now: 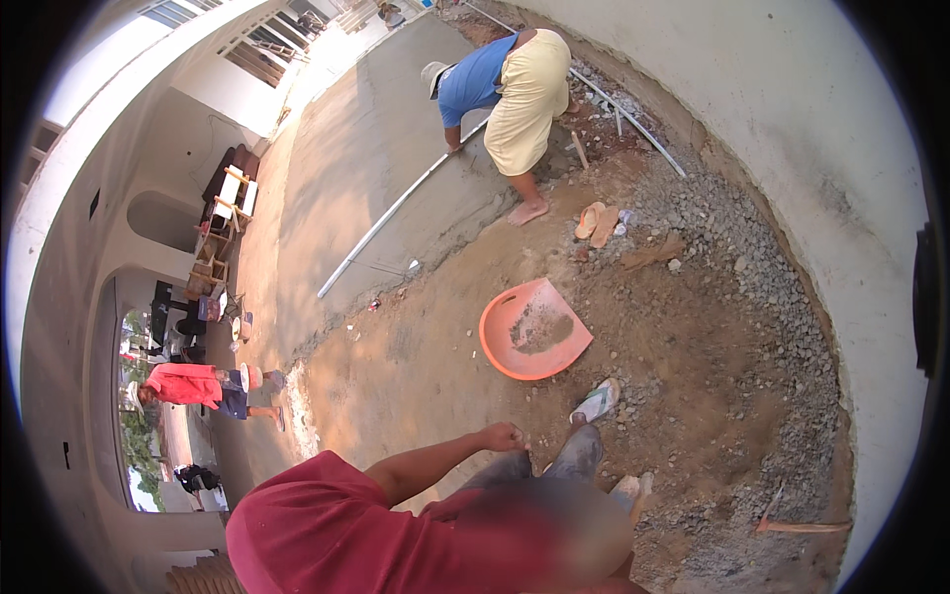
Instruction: The person uses a hoe to scrape and move gravel into a plastic scoop and then picks up the scoop to relocate the material.
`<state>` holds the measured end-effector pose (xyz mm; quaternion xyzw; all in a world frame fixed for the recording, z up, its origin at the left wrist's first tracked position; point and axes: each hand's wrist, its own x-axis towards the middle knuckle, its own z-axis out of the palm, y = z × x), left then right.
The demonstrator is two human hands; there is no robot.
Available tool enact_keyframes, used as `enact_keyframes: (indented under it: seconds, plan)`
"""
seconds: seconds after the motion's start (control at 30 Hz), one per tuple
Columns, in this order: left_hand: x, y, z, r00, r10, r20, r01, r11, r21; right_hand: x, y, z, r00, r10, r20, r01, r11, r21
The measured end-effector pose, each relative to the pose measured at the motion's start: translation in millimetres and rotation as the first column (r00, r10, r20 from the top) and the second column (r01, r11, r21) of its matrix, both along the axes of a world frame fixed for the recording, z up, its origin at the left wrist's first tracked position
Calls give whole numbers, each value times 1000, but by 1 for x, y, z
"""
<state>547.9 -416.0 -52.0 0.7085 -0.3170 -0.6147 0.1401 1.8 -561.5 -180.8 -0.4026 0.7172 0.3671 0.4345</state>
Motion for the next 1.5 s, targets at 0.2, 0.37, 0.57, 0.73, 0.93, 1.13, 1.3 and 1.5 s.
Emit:
enact_keyframes:
  seconds: [0.2,0.37,0.57,0.73,0.93,1.13,1.3,1.5]
  plan:
    - [60,-167,-67,992,92,81,-90,995,-33,-10,1,-33,989,-105,-101,118,985,128]
    - [128,-247,-144,971,-39,238,44,999,-17,21,-22,-113,961,-269,-59,270,963,15]
    - [159,-355,-351,821,-448,355,348,884,312,12,-23,-170,945,-277,-172,284,958,23]
    - [195,-488,-467,604,-411,683,481,871,99,2,-14,-181,862,-502,-70,499,865,-55]
    - [256,-632,-556,467,-181,866,392,920,-20,-28,13,-193,924,-377,-57,375,926,-54]
    - [259,-661,-592,547,-270,793,352,933,74,-107,76,-206,994,-108,-24,102,979,-178]
    - [211,-620,-553,576,-208,791,287,957,43,-52,43,-202,944,-292,-153,293,956,-21]
    - [205,-488,-462,950,225,217,-151,938,-311,-19,9,-197,883,-398,-250,432,897,97]
